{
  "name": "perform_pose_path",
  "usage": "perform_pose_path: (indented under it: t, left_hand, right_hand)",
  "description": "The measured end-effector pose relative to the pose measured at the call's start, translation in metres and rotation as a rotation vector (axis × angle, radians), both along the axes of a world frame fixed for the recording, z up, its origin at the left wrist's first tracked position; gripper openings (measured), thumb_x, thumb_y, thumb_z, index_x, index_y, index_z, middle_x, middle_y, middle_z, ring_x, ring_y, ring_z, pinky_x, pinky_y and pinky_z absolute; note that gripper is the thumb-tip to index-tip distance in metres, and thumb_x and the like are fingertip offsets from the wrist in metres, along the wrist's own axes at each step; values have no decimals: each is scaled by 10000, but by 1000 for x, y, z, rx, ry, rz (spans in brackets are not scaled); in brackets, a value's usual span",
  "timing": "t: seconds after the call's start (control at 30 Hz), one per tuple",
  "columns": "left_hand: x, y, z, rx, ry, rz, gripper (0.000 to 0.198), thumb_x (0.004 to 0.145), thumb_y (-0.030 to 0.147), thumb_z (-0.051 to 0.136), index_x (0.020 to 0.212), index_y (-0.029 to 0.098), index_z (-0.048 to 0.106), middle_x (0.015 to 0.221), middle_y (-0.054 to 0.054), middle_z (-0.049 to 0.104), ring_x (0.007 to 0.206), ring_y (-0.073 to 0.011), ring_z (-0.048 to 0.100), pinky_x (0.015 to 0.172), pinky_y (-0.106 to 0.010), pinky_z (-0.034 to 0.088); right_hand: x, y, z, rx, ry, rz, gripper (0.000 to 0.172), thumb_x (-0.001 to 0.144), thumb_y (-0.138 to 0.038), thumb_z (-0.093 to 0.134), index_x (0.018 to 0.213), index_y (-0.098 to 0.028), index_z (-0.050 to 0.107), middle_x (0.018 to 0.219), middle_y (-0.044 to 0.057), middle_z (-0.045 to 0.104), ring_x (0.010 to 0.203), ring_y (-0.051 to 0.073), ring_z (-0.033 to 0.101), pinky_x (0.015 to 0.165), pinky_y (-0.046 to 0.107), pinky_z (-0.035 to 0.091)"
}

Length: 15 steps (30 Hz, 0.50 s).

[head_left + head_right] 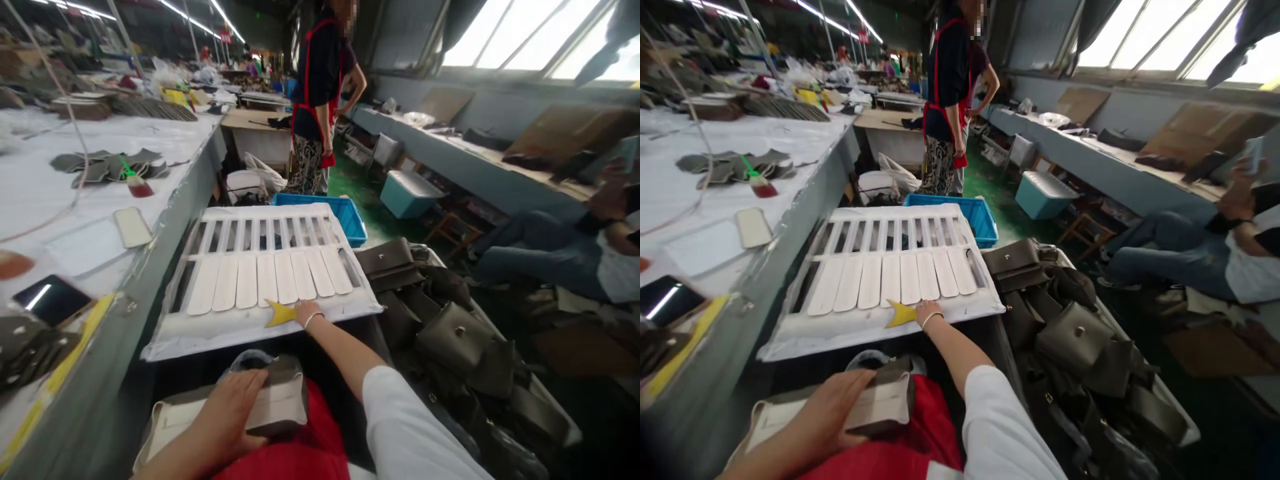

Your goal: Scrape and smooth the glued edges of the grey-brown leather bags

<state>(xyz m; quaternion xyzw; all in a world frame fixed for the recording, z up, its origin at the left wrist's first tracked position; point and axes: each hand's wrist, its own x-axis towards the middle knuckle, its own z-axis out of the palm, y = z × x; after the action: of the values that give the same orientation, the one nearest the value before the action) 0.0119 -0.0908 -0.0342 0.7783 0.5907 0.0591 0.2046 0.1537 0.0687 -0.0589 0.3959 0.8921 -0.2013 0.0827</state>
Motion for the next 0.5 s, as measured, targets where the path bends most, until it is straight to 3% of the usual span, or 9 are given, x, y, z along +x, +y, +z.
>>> perform_pose_path:
  t: [0.13,0.23,0.37,0.5]
  left_hand:
    - [4,11,16,-83,19,0,784,551,376,723,1223,82,447,1196,-188,533,1072,-314,505,944,-457,390]
    - [5,15,15,-117,43,-5,808,554,396,719,1239,76,437,1217,-189,519,1088,-310,493,958,-446,376]
    - [4,15,8,-169,61,-29,855,554,416,710,1277,73,408,1261,-186,490,1125,-310,470,983,-438,352]
    - [2,28,13,-258,-23,-84,950,530,497,709,1335,144,349,1308,-137,464,1154,-294,463,999,-391,350]
  right_hand:
    - [-18,55,-5,-116,-118,-27,333,874,-324,514,1153,-143,501,1158,91,514,999,215,531,836,427,464]
    - [-31,79,-11,-198,-206,-48,290,861,-294,538,1104,-135,534,1117,85,545,988,210,544,842,432,465]
    - [-32,82,-16,-301,-182,-66,233,821,-214,582,1028,-107,574,1061,99,590,987,220,559,859,435,456]
    - [19,71,3,-348,12,-150,300,818,-161,524,1115,-120,523,1065,125,600,996,237,560,838,350,463]
